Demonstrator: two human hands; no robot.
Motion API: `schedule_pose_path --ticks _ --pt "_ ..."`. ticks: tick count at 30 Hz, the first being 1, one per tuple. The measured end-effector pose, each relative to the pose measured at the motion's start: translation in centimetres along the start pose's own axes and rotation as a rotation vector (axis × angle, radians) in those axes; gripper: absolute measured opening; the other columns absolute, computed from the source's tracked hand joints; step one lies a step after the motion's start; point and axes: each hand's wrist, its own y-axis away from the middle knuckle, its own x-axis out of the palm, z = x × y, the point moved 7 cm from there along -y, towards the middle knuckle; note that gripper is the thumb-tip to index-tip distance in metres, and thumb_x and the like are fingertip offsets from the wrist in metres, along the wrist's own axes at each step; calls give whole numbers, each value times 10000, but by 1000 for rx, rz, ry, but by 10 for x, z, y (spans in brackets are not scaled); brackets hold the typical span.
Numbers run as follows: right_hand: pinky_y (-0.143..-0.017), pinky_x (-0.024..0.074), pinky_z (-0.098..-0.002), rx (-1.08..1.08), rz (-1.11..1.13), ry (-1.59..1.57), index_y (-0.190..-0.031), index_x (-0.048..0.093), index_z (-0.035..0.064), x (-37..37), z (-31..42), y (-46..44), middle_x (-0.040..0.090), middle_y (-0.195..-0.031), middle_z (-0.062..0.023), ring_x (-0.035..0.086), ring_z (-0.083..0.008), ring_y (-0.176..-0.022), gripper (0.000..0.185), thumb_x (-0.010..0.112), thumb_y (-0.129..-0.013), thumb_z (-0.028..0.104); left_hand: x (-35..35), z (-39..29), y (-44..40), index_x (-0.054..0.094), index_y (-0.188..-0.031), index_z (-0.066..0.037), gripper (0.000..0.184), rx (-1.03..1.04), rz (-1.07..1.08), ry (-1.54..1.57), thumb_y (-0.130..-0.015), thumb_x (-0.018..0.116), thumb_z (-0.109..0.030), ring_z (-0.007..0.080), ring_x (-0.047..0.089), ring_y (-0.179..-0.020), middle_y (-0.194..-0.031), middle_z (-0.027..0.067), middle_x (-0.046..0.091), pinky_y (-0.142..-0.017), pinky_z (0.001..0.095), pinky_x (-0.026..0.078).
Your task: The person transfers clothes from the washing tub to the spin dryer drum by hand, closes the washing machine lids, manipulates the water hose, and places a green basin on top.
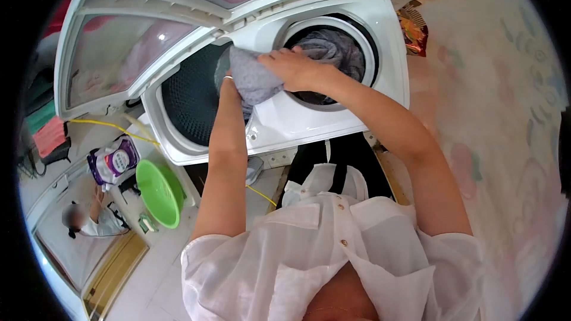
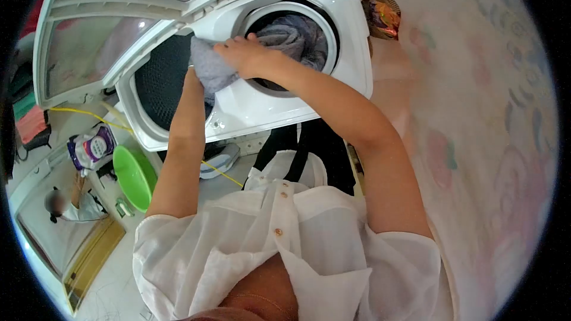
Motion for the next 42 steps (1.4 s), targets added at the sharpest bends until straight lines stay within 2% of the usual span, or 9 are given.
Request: schedule_pose_path --ticks 8,16,24,27,31,33,36,37,42 --pt "-909 326 -404 -255 140 108 -1255 450 161 -40 -7 10 532 -1123 -107 481 -253 -1123 676 627 -642 -60 -34 -36 77 502 -1205 5 430 241 -61 175 -826 488 -196 325 558 -1072 -1180 157 572 -955 470 432" --pt "-923 307 -360 -438 -19 488 -1152 531 169 -88 -46 58 525 -1030 -50 488 -228 -1031 595 597 -625 -100 105 -64 209 476 -1223 -3 599 357 257 194 -625 497 21 309 507 -1125 -1188 138 552 -1009 446 360" --pt "-935 305 -368 -210 36 807 -922 695 234 22 -108 93 607 -978 9 500 -175 -1039 211 526 -812 172 156 15 105 417 -1301 -10 663 45 41 -729 -651 528 51 191 581 -829 -925 102 603 -739 276 466" --pt "-934 301 -418 -17 349 659 -918 704 205 114 -121 82 626 -998 1 501 -182 -1058 215 520 -813 162 130 29 38 388 -1331 -41 591 288 45 -1212 -750 473 20 225 502 -1083 -1196 152 524 -859 305 435" --pt "-953 315 -478 75 564 424 -1036 666 167 116 -122 74 605 -1063 -65 489 -242 -1091 344 676 -700 94 153 -9 78 534 -1204 -70 412 578 16 -1373 -794 504 -35 249 623 -921 -1093 192 603 -816 335 485" --pt "-905 388 -492 -24 402 35 -1214 544 182 77 -113 79 452 -1288 -122 474 -294 -1099 636 753 -622 79 158 -32 100 564 -1150 -50 348 697 44 -1306 -809 503 -23 227 633 -855 -1032 169 627 -775 310 496" --pt "-879 432 -528 121 115 266 -1357 361 262 37 -108 79 201 -1446 -135 421 -359 -1174 872 770 -609 76 129 -62 125 631 -951 1 161 771 -82 -969 -854 504 -18 138 618 -672 -823 74 656 -649 240 504" --pt "-858 445 -578 173 237 359 -1408 203 387 50 -110 76 19 -1505 -109 328 -429 -1258 939 696 -692 34 107 -71 125 630 -921 4 144 797 -133 -892 -861 502 -23 119 602 -656 -792 56 640 -626 233 495" --pt "-820 468 -597 252 391 244 -1386 88 522 105 -137 35 -135 -1513 -69 229 -472 -1304 884 514 -821 -9 -41 -53 60 631 -919 -10 163 538 -376 -832 -899 490 -90 153 609 -657 -739 52 633 -602 264 495"
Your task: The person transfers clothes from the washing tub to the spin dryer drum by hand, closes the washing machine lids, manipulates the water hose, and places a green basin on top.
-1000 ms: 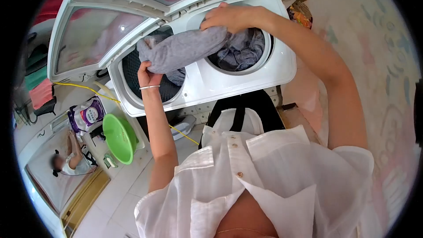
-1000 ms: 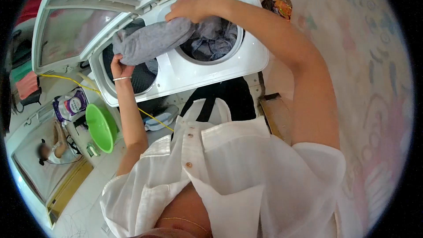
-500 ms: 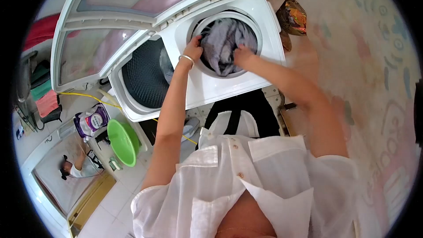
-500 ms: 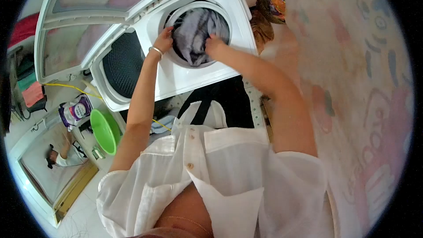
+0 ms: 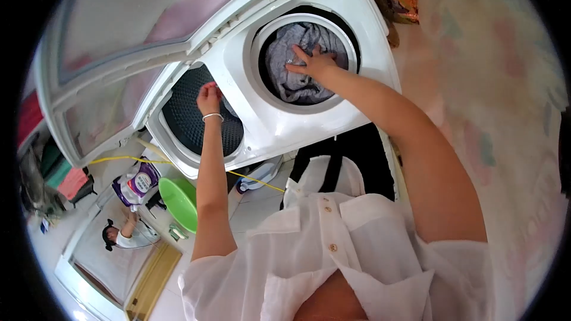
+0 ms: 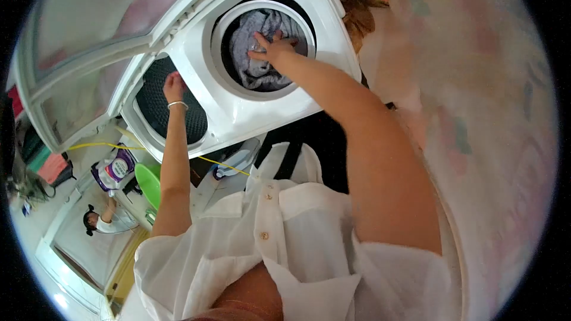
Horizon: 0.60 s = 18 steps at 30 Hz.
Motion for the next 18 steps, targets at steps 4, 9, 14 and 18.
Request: schedule_pose_path --ticks 4,9,14,18 --pt "-833 461 -611 141 119 -15 -1399 44 500 12 7 -44 -164 -1506 -58 234 -482 -1295 896 587 -816 89 25 159 -38 619 -1019 -24 226 -77 418 -790 -885 520 -177 263 643 -788 -870 87 671 -696 329 512" --pt "-823 485 -592 194 224 61 -1388 -43 505 17 -4 -69 -252 -1478 -14 192 -484 -1304 1226 783 -616 33 50 183 -11 616 -1023 -23 237 -268 625 -825 -852 551 -175 255 641 -795 -878 87 671 -707 325 510" --pt "-847 425 -693 241 246 -80 -1345 -73 561 25 -3 -86 -346 -1427 23 64 -435 -1347 1371 843 -493 0 19 196 5 613 -1026 -22 257 -351 665 -776 -820 582 -173 247 639 -803 -885 86 671 -717 320 508" --pt "-848 430 -671 247 260 -70 -1354 -59 554 28 -1 -86 -324 -1440 27 95 -408 -1350 1284 824 -548 86 23 212 8 611 -1029 -21 279 -361 695 -768 -794 606 -171 240 637 -809 -892 86 671 -726 317 506"
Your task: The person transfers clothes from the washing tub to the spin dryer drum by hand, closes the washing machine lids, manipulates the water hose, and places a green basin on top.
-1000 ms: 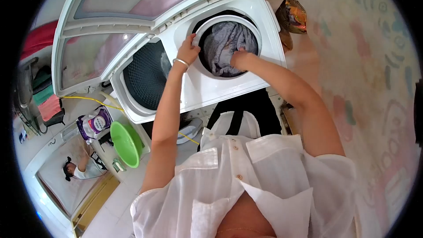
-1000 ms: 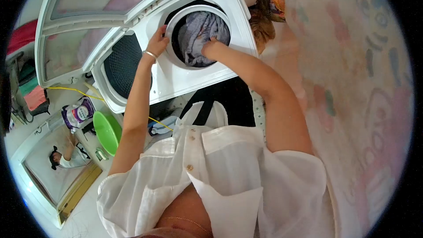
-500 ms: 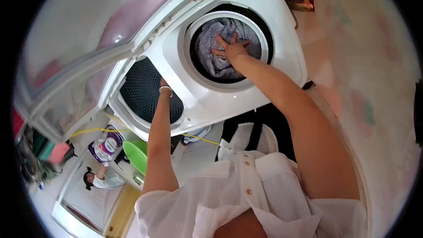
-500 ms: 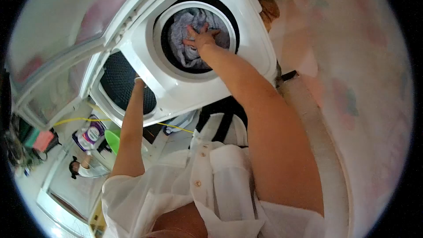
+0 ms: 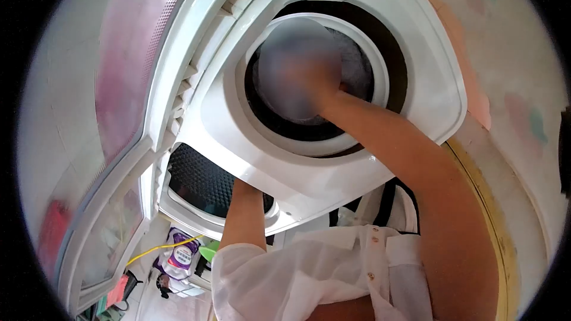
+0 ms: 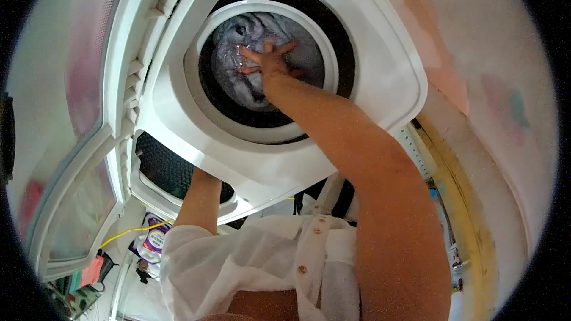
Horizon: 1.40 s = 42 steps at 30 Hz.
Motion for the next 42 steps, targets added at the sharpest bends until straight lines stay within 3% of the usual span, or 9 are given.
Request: schedule_pose_path --ticks 8,20,30,31,34,35,36,39,42 --pt "-849 441 -627 35 20 20 -1371 -31 541 -1 -7 3 -281 -1465 34 156 -355 -1357 1120 785 -658 258 29 17 -22 606 -1034 -19 331 23 75 -3 -743 655 -168 227 634 -822 -904 86 671 -743 310 502" --pt "-815 448 -639 37 -18 -95 -1355 22 579 -8 -15 -5 -195 -1492 59 165 -392 -1341 1092 797 -613 377 32 48 -20 598 -1042 -17 426 12 91 43 -665 729 -164 207 629 -840 -923 85 671 -769 299 497" --pt "-820 488 -583 81 -43 32 -1329 -71 601 -16 -17 11 -245 -1477 70 153 -416 -1341 1089 715 -730 142 -121 4 79 601 -1012 -16 452 142 -319 231 -602 753 -132 170 618 -812 -897 68 667 -743 287 490" --pt "-844 484 -564 61 -77 10 -1356 -10 574 -22 -15 27 -210 -1493 37 185 -423 -1334 1078 713 -717 92 -135 26 98 600 -1007 -14 373 133 -374 459 -643 678 -22 183 606 -769 -850 81 645 -681 310 499" --pt "-898 472 -523 -58 -255 -26 -1380 110 528 -12 -21 25 -130 -1514 -6 213 -456 -1317 1026 691 -705 20 -179 15 190 582 -1057 -9 394 185 -537 773 -674 662 -64 188 611 -778 -880 76 635 -698 299 504" --pt "-973 435 -443 -137 -325 -82 -1412 236 364 -14 -21 38 -14 -1517 -93 264 -440 -1302 893 646 -722 -28 -186 -2 221 579 -1055 8 416 208 -582 903 -651 663 -44 194 612 -795 -912 78 632 -717 312 505" --pt "-973 435 -443 -159 -330 -67 -1412 236 364 -17 -15 51 -14 -1517 -93 264 -440 -1302 893 646 -722 -28 -191 -17 260 576 -1054 26 438 221 -628 1034 -628 665 -23 200 612 -812 -944 81 630 -736 324 507" --pt "-1069 319 -368 -309 -483 -370 -1377 305 87 -57 7 114 173 -1452 -198 291 -359 -1308 697 639 -767 41 -220 -37 331 550 -1116 16 438 274 -758 1104 -684 612 -27 239 604 -879 -1000 95 616 -778 345 504" --pt "-1047 338 -371 -581 -659 -515 -1365 329 95 -98 41 180 252 -1417 -195 316 -352 -1292 711 673 -743 76 -248 -55 394 533 -1139 12 448 448 -810 1186 -697 601 -19 239 591 -919 -1027 96 606 -798 335 492"
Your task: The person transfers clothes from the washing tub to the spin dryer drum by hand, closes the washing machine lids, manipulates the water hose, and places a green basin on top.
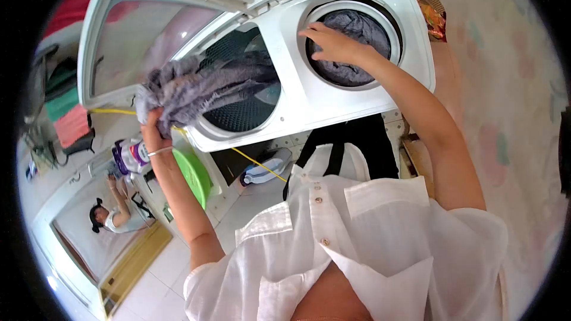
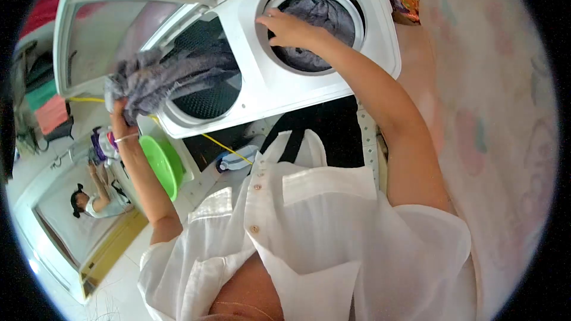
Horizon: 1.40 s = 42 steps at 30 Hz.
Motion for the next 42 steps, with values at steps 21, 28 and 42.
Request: schedule_pose_path --ticks 21,28,42 --pt "-905 427 -357 -534 -299 -569 -1222 513 28 -118 262 -20 603 -1143 -149 565 -285 -1048 575 718 -726 234 2 -331 91 564 -1116 -11 382 494 -79 355 -771 630 -160 274 536 -1036 -1126 134 588 -838 415 440" --pt "-811 443 -319 -704 -287 -638 -1057 588 -27 -217 286 78 643 -968 -138 567 -208 -914 337 584 -735 74 -5 -392 87 573 -1109 -9 370 623 -98 323 -787 626 -182 262 543 -1044 -1118 126 599 -877 415 441" --pt "-872 459 -397 -334 -465 34 -1191 518 27 -112 21 18 578 -1125 -229 559 -345 -1053 624 737 -627 178 289 -141 93 620 -1017 -54 297 182 483 11 -784 665 -233 158 599 -812 -921 52 639 -702 287 489"
